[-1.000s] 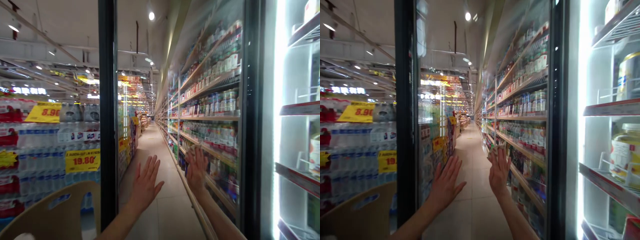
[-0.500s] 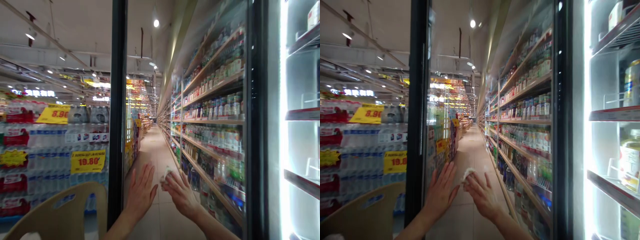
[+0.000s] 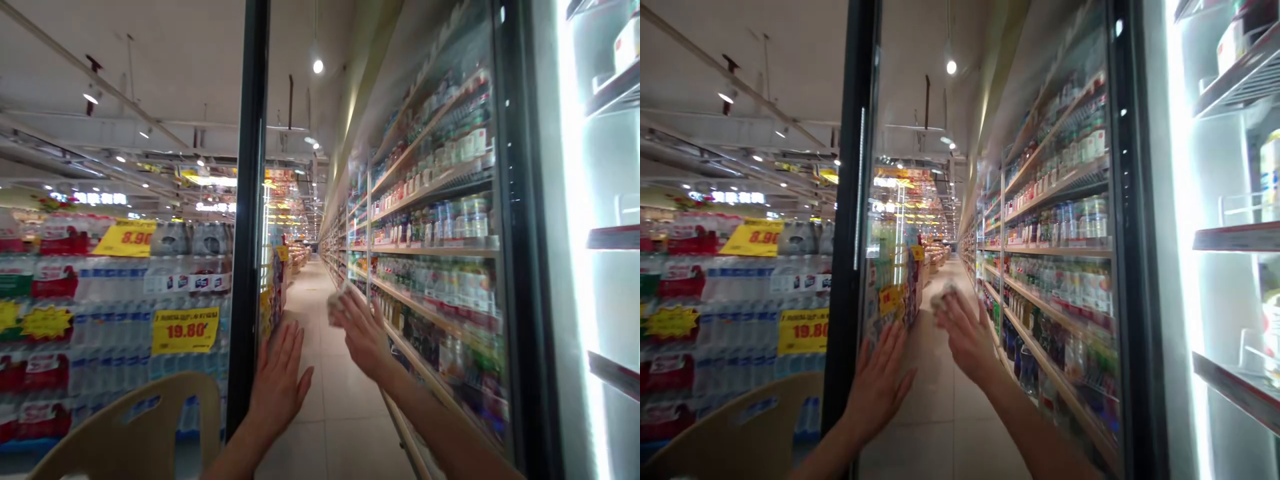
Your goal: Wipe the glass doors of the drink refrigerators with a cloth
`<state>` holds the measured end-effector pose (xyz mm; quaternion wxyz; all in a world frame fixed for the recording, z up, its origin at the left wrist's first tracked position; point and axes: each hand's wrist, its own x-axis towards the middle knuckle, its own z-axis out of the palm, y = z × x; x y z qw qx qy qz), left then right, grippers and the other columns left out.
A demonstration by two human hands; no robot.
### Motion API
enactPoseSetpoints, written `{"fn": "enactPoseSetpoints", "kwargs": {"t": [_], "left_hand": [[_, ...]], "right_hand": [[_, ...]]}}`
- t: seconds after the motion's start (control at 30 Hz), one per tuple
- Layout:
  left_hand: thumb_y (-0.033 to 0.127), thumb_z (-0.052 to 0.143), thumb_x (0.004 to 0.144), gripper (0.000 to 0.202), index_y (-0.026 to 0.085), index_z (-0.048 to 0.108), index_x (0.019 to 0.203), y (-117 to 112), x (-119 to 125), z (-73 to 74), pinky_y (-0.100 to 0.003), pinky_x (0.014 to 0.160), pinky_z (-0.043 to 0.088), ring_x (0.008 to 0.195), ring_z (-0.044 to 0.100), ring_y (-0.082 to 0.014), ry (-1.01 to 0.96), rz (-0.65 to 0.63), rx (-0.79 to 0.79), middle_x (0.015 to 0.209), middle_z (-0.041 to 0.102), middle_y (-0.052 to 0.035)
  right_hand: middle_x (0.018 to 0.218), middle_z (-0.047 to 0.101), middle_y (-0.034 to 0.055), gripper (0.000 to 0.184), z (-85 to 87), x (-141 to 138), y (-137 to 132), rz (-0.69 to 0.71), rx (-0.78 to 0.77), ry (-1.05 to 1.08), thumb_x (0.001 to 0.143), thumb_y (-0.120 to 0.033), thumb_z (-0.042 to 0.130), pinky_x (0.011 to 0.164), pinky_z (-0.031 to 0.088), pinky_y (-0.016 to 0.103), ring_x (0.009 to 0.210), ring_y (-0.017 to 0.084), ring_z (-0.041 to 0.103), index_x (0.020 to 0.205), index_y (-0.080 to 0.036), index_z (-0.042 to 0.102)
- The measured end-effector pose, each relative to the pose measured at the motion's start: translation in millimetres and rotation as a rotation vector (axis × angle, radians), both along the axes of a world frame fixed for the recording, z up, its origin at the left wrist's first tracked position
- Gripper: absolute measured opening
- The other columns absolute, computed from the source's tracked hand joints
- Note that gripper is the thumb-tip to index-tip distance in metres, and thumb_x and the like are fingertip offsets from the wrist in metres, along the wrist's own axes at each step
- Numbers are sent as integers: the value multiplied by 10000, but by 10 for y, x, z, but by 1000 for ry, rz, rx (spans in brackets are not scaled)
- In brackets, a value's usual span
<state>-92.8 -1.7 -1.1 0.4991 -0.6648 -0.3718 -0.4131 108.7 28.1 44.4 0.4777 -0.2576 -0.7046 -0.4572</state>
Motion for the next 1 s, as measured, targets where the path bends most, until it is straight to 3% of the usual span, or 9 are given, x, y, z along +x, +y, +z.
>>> {"fn": "enactPoseSetpoints", "kwargs": {"t": [0.1,0.3,0.43,0.5,0.57,0.63,0.77,0.9,1.0], "left_hand": [[271,448,861,643,63,211,1421,-5,-16,-11,-450,1130,128,1383,212,-226,3,21,-4,1361,465,-166],[238,455,848,650,43,210,1417,-4,-34,-37,-453,1132,132,1390,187,-235,34,24,9,1371,450,-177],[220,470,841,668,55,191,1426,-10,-40,-67,-465,1127,150,1387,196,-245,5,0,-23,1383,432,-182],[188,462,846,666,76,169,1433,-46,-24,-42,-475,1123,166,1385,207,-238,-20,-41,-29,1385,433,-176],[148,430,856,651,105,147,1440,-89,20,46,-471,1114,205,1382,219,-225,-49,-120,-32,1392,428,-166],[150,376,879,617,136,129,1445,-115,100,194,-446,1090,279,1376,240,-209,-71,-240,-50,1411,406,-154],[270,280,929,579,140,62,1450,-80,355,496,-403,1044,366,1356,290,-187,-157,-395,-138,1441,358,-156],[347,328,922,591,122,144,1436,37,622,602,-493,1085,276,1374,246,-229,-167,-192,-144,1456,332,-150],[406,391,900,577,98,305,1380,112,646,770,-469,1107,235,1383,218,-235,-61,-61,-84,1455,336,-139]], "right_hand": [[1427,410,89,462,233,-102,36,-17,-1,176,838,-97,384,1140,102,479,1405,199,178,1278,-199,483],[1346,518,26,420,96,-227,-2,62,42,-186,823,-78,402,1156,79,445,1398,169,203,1182,-231,557],[1433,408,58,472,485,-276,64,-29,26,74,829,-94,391,1143,86,470,1404,176,183,1272,-231,480],[1457,367,64,503,571,-314,69,-25,6,107,819,-92,394,1136,107,479,1410,194,161,1302,-223,449],[1454,371,73,540,466,-353,37,16,-20,23,801,-76,400,1132,131,477,1413,205,142,1322,-212,426],[1441,386,99,577,247,-380,-4,61,-52,-64,792,-76,399,1125,165,471,1413,211,145,1357,-185,376],[1444,356,167,660,-81,-329,-16,134,-88,-49,817,-167,402,1107,203,502,1401,222,194,1434,-113,175],[1487,249,186,767,-131,-118,11,106,-84,-30,798,-285,473,1096,169,575,1399,288,182,1451,-116,109],[1502,219,171,757,-77,82,34,64,-71,18,804,-291,470,1094,192,567,1387,301,218,1456,-141,117]]}}
